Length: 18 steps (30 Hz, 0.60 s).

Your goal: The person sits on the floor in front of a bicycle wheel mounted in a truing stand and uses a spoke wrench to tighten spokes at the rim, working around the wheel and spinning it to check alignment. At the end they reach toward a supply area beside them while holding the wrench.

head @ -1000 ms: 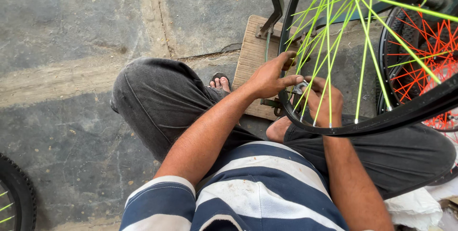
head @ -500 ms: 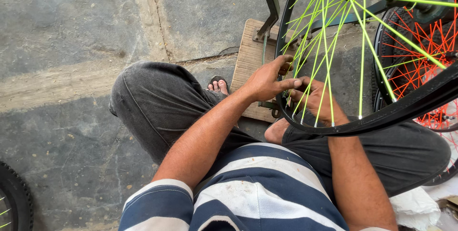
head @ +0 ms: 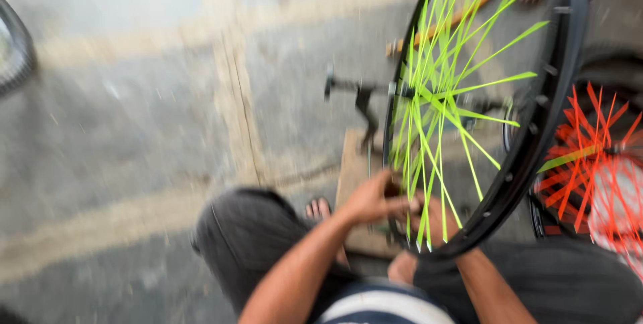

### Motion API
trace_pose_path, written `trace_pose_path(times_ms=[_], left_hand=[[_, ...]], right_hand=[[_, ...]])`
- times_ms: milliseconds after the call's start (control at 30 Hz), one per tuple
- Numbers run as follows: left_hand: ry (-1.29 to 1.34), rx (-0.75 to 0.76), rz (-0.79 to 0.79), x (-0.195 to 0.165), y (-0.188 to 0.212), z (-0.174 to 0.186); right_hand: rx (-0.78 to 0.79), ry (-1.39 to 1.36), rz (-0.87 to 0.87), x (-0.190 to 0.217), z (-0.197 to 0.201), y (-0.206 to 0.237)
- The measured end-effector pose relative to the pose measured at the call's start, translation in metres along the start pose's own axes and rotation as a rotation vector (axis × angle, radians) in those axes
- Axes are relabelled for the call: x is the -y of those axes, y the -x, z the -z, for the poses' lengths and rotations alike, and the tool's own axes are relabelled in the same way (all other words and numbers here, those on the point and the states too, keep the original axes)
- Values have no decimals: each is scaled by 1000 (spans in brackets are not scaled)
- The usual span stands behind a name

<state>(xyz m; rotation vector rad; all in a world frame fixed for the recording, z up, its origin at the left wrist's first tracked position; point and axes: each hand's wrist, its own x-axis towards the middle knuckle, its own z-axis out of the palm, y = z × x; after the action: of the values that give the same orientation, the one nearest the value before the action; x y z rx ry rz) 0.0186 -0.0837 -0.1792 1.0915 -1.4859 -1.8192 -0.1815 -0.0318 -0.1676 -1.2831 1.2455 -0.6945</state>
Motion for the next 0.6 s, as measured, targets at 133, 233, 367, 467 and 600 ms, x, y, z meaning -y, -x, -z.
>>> trace_pose_path(times_ms=[133,233,367,467,600], left_hand=[[370,140,-63,-30,8,-8],[374,112,-34,-45,11,-10],[216,61,74,-49,9,-2],[103,48,66,-41,5,-1],[170,65,27,-28,-4,-2]], right_hand=[[290,-696,-142,-11,21,19],[281,-774,-8,-27,21,21],[173,-324,222,-26,12,1],[-25,-338,-30,-14,-5,-14],[-6,134,42,-2,-3,-19]])
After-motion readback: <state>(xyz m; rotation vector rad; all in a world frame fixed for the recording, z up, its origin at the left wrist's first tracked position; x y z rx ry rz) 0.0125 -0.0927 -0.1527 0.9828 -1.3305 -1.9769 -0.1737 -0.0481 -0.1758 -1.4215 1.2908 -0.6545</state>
